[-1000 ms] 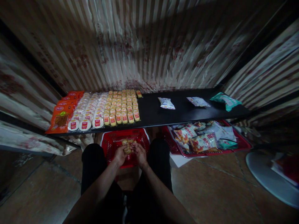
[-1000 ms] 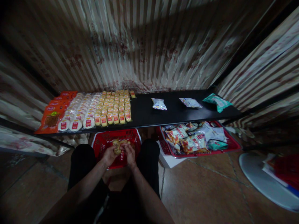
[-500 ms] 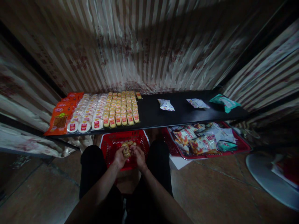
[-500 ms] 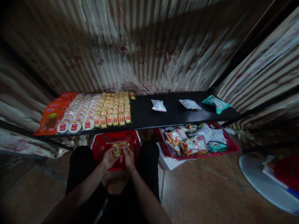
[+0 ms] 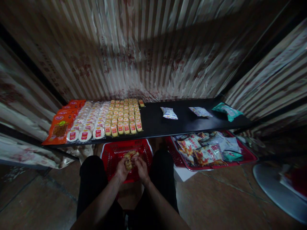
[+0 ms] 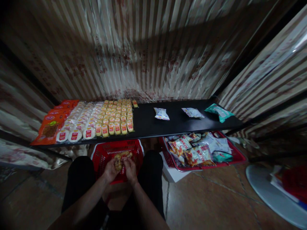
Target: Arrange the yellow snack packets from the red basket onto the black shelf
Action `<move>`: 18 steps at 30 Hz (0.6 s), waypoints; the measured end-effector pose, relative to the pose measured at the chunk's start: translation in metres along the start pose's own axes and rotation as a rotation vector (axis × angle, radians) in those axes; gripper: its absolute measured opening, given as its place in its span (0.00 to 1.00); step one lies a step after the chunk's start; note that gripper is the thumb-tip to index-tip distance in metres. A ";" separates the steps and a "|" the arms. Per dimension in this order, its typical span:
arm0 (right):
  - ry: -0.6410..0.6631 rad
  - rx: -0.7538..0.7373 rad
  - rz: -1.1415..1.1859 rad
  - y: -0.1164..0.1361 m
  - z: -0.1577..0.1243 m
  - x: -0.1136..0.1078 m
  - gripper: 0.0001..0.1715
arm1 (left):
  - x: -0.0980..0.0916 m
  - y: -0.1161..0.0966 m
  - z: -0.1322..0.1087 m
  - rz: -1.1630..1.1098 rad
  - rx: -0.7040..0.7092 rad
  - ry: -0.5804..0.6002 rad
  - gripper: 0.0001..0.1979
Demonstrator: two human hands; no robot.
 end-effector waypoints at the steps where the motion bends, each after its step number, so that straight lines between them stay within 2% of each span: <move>1: -0.003 -0.014 -0.044 -0.001 0.000 0.000 0.28 | 0.001 0.000 -0.001 -0.003 0.005 -0.026 0.04; 8: -0.011 -0.124 -0.404 -0.010 0.002 -0.002 0.19 | -0.001 0.000 -0.004 0.062 0.025 -0.131 0.10; 11: -0.025 -0.184 -0.522 -0.014 0.002 -0.002 0.16 | -0.002 0.003 -0.001 0.102 0.033 -0.133 0.12; 18: -0.032 -0.155 -0.547 -0.016 0.001 -0.003 0.15 | 0.005 0.007 -0.005 0.135 0.111 -0.117 0.10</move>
Point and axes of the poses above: each hand's wrist, its own z-axis towards the middle knuckle, its own x-axis out of the palm, y = z × x, the point moved 2 cm from there along z, towards the middle knuckle, and after that the axes turned 5 degrees about -z, right-handed, at the moved point
